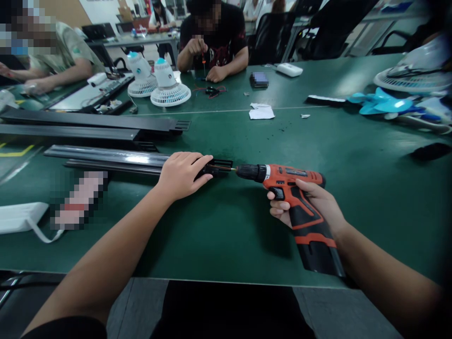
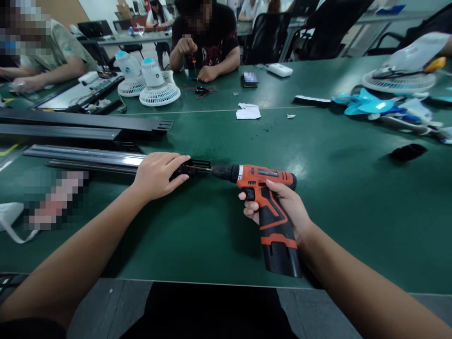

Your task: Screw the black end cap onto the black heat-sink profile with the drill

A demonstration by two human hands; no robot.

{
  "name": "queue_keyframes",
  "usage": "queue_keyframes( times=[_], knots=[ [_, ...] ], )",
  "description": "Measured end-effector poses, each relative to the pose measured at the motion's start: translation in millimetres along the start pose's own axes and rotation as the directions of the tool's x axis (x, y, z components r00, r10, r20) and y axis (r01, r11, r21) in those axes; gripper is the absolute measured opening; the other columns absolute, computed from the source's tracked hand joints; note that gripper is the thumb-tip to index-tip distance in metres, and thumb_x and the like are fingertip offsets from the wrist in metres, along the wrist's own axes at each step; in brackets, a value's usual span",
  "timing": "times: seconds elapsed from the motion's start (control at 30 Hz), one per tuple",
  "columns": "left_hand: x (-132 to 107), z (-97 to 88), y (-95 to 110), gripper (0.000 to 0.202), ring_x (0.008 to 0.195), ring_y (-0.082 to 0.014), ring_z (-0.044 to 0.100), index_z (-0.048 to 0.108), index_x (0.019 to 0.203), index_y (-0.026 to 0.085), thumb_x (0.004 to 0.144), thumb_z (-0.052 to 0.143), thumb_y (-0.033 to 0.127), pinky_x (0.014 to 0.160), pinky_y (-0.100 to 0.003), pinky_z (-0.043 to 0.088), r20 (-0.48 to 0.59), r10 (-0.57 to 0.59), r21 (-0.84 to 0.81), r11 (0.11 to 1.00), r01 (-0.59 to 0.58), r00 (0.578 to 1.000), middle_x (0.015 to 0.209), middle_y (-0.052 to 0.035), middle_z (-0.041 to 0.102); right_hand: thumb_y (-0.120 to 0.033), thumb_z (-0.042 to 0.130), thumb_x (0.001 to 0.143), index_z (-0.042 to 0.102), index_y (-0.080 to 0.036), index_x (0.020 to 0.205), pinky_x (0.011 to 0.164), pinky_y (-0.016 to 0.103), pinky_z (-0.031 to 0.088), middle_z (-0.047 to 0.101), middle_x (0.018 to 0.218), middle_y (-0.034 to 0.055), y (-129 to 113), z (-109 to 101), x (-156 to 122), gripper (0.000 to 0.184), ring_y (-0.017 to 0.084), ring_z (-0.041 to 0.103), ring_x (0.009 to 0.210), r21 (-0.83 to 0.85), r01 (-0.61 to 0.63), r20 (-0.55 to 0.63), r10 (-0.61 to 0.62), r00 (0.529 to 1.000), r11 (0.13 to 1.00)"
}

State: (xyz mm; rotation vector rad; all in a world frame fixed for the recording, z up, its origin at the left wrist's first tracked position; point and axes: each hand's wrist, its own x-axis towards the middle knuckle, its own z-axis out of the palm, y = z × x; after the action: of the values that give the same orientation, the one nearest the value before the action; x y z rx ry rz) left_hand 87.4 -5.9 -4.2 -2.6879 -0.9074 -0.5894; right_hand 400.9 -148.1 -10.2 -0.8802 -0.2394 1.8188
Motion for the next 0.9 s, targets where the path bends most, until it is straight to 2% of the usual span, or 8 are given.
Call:
queue_keyframes(
  times=[0.37,0.9],
  knots=[
    [0.2,-0.3,0.4,0.046,0.114,-0.0319,0.071,0.066,0.137,0.019,0.105,0.053,0.049,0.097,-0.047,0.052,0.006,-0.003,-0.011,1.000,0.003,1.000,0.124,-0.0112,0.075,-0.035,0.057,0.091,0.066,-0.012,0.124,0.061,0.033,0.060,0.072,0.092,0.0149,0.1,-3.1,3.0,0.042,0.015,0.057,0.060,0.008,0.002,0.026,-0.002,1.000,1.000],
    [0.9,-0.7,0.7,0.046,0.113,-0.0328,0.071,0.067,0.136,0.018,0.104,0.054,0.048,0.096,-0.049,0.053,0.005,0.003,-0.010,1.000,-0.002,1.000,0.123,-0.0119,0.076,-0.035,0.056,0.092,0.068,-0.013,0.124,0.059,0.032,0.060,0.072,0.090,0.0144,0.5,-1.0,1.9,0.041,0.015,0.056,0.058,0.007,0.007,-0.006,-0.007,1.000,1.000]
  ],
)
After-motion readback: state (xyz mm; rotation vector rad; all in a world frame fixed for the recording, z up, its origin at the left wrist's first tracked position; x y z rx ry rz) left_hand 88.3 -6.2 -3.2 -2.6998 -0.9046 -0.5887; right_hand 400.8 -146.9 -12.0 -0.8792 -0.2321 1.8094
